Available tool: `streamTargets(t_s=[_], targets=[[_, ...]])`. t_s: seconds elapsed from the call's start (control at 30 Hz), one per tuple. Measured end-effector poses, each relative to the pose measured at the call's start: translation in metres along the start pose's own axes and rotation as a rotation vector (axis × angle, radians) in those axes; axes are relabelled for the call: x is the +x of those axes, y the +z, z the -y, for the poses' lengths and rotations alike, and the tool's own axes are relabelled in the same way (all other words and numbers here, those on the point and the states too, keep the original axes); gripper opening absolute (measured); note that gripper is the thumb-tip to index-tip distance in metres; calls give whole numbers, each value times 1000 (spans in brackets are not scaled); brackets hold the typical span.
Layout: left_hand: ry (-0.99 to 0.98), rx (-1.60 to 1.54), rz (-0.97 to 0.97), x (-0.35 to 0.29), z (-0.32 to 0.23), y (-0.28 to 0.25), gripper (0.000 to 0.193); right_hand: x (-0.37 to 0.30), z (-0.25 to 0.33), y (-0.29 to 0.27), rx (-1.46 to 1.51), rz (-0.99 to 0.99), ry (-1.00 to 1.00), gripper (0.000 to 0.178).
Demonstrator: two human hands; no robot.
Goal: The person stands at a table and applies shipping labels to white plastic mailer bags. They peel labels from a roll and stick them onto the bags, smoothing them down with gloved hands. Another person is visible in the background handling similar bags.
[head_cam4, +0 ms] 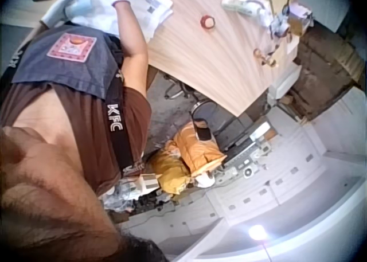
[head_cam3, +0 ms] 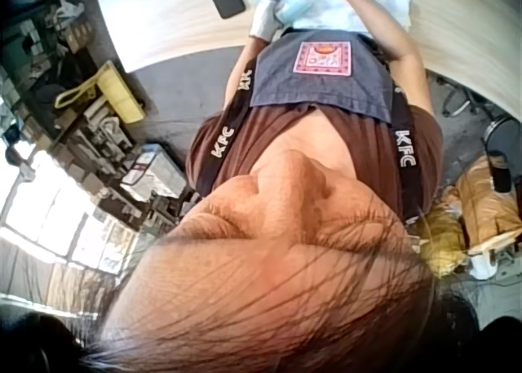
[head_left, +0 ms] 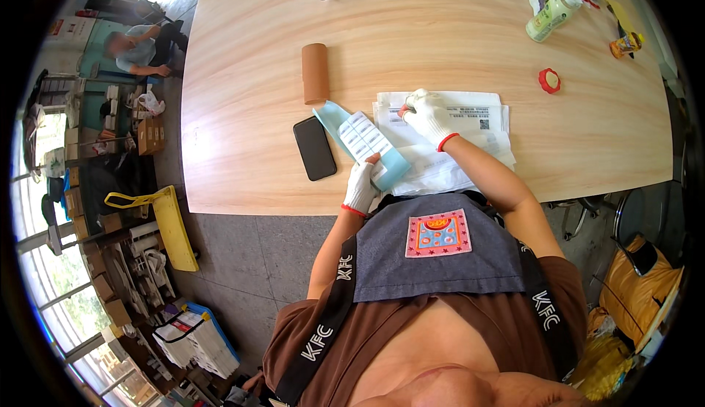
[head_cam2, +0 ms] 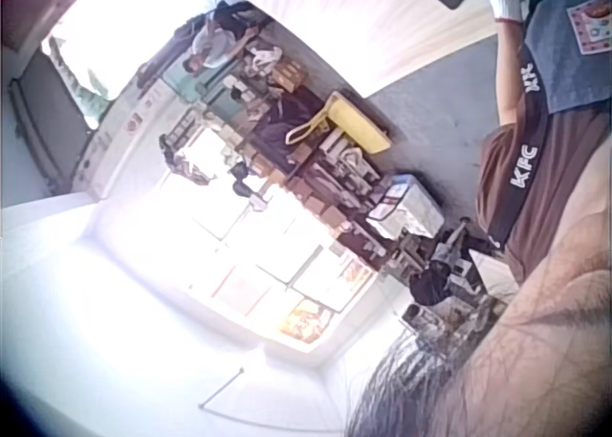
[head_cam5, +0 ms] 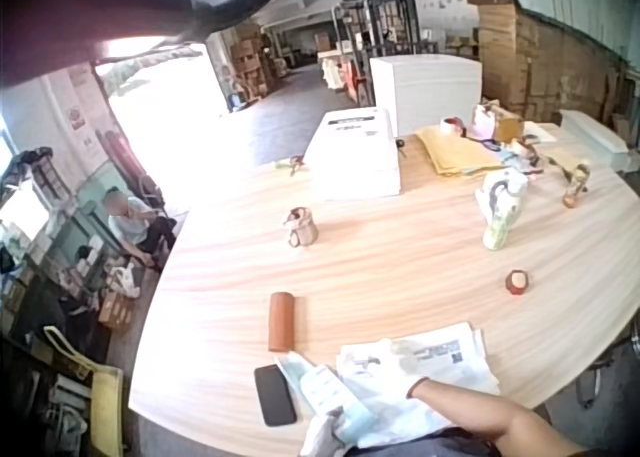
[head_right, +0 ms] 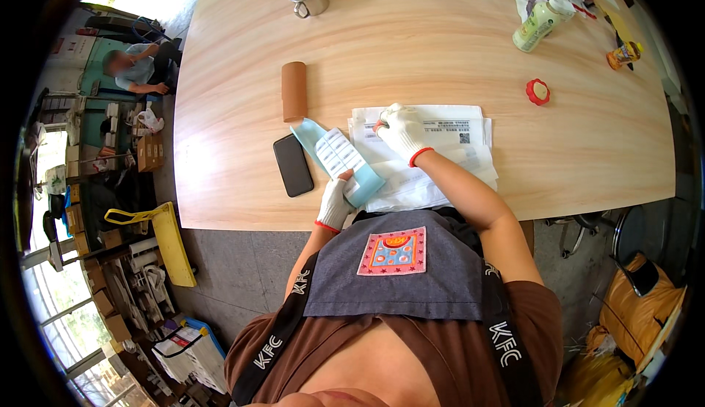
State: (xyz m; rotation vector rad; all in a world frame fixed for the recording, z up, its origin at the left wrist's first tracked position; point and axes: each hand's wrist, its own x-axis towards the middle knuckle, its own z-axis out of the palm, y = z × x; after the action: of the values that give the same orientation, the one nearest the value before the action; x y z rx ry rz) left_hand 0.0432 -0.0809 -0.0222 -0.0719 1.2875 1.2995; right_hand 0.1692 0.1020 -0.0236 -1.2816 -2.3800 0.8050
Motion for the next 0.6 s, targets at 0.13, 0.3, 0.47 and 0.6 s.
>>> streamTargets(t_s=[0.13, 0.3, 0.47, 0.6], targets=[[-4, -13, -18, 5, 3, -1, 34, -1, 0, 1, 44, 0, -8, 12], [-17, -8, -16, -7, -6, 7, 32, -3, 3, -4, 78, -12, -32, 10], [-32, 15, 22, -2, -4, -1, 34, -4, 16, -14, -42, 78, 35, 22], [-60, 27, -52, -9, -10, 8, 34, -5, 14, -4, -128, -108, 29, 33]])
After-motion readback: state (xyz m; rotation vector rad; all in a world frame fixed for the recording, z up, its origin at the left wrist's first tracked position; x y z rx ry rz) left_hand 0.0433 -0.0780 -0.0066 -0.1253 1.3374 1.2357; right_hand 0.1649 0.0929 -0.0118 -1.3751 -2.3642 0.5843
